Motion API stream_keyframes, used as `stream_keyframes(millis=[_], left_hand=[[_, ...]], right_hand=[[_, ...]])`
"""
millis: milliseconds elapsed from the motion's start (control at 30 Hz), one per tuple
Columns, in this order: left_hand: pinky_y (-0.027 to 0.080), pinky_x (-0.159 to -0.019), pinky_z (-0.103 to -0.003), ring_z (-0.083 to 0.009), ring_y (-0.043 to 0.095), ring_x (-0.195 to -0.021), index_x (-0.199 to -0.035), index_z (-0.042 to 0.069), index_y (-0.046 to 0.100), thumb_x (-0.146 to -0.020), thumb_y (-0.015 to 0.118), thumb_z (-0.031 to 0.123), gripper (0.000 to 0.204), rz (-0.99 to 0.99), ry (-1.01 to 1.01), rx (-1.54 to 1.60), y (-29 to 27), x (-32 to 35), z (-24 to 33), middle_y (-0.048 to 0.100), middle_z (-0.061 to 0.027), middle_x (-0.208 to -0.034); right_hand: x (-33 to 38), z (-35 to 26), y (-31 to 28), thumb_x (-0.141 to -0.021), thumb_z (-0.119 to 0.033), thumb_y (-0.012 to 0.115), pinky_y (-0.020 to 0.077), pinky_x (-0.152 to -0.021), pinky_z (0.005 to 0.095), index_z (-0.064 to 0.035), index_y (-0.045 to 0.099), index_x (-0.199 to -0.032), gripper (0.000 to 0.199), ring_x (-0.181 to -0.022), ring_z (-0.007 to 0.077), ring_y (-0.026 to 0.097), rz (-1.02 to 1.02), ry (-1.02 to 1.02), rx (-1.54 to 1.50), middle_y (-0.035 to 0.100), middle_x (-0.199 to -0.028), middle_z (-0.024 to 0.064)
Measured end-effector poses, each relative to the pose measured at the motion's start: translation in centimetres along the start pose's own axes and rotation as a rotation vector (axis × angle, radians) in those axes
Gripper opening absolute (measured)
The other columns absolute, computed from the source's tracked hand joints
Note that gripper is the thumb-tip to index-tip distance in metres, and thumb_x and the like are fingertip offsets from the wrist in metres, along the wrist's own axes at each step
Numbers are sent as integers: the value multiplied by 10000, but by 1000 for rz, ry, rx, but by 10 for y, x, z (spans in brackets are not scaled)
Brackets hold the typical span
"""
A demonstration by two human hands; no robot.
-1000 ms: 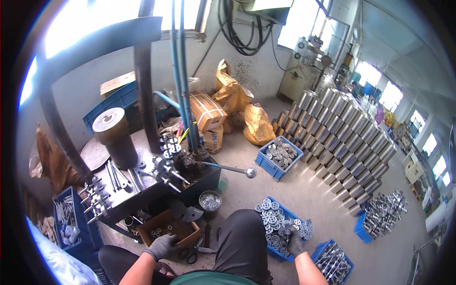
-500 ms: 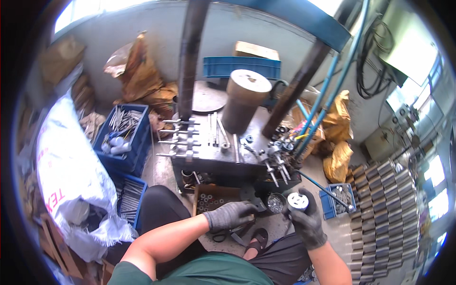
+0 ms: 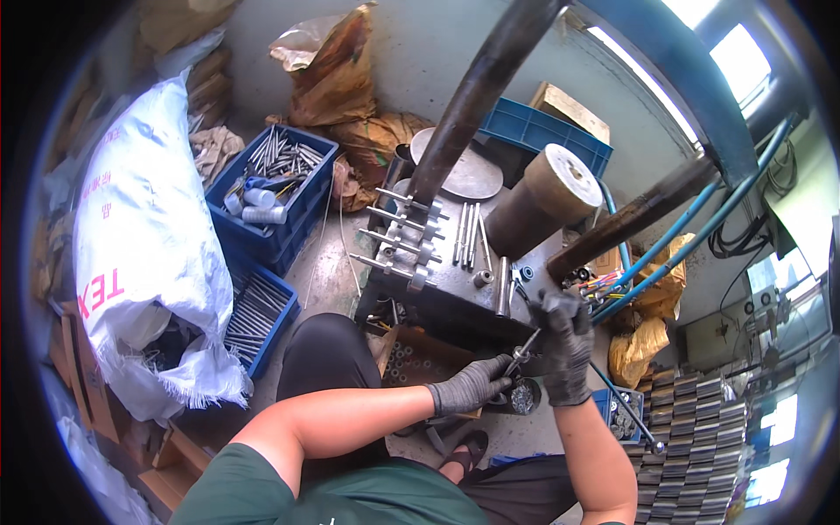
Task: The person assembles metal shafts by sliding circular metal plates and bearings onto the rods by hand, press-fitting them together using a vertical press machine, and setting the assembled shafts aside on the workbench.
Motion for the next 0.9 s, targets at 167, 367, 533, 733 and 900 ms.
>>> stream_keyframes(millis=[167,367,533,733,900], left_hand=[[575,-902,-338,-159,678,-1024,-1392,61,515,-1027,563,58,368,127,-167,117,-11,1,-35,669,-93,-1159],[638,-705,-339,-218,735,-943,-1265,59,492,-1030,518,72,237,132,-351,332,-12,-4,-49,662,-115,-1071],[648,-720,-363,-258,741,-895,-1226,68,484,-1021,505,45,207,135,-346,454,-12,-10,-52,663,-140,-1058],[631,-746,-343,-202,716,-823,-1184,56,534,-1022,563,92,169,163,-238,383,-24,-23,-51,686,-118,-1007],[607,-727,-324,-173,697,-793,-1205,41,563,-1027,590,136,204,208,-232,270,-39,-21,-22,697,-98,-969]], right_hand=[[-54,-67,13,-940,-130,779,560,-923,290,18,518,-1371,524,-1029,160,650,-27,-243,194,644,-1136,74],[-135,-114,-10,-909,-153,821,547,-899,283,61,506,-1387,611,-1011,147,653,0,-414,540,680,-1110,81],[-186,-129,-16,-887,-233,848,558,-836,283,55,611,-1298,555,-913,129,674,53,-481,742,726,-1040,87],[-215,-127,15,-871,-296,842,571,-842,325,17,710,-1184,462,-897,173,720,-50,-478,1146,769,-1000,141],[-241,-119,28,-882,-373,794,563,-915,369,-4,721,-1192,487,-995,276,743,-17,-448,1256,767,-1066,191]])
Point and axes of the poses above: each hand's wrist, its own x-axis away from the middle knuckle, its own y-axis out of the palm, z = x × y, the point moved 8 cm from there along -x, towards the middle knuckle
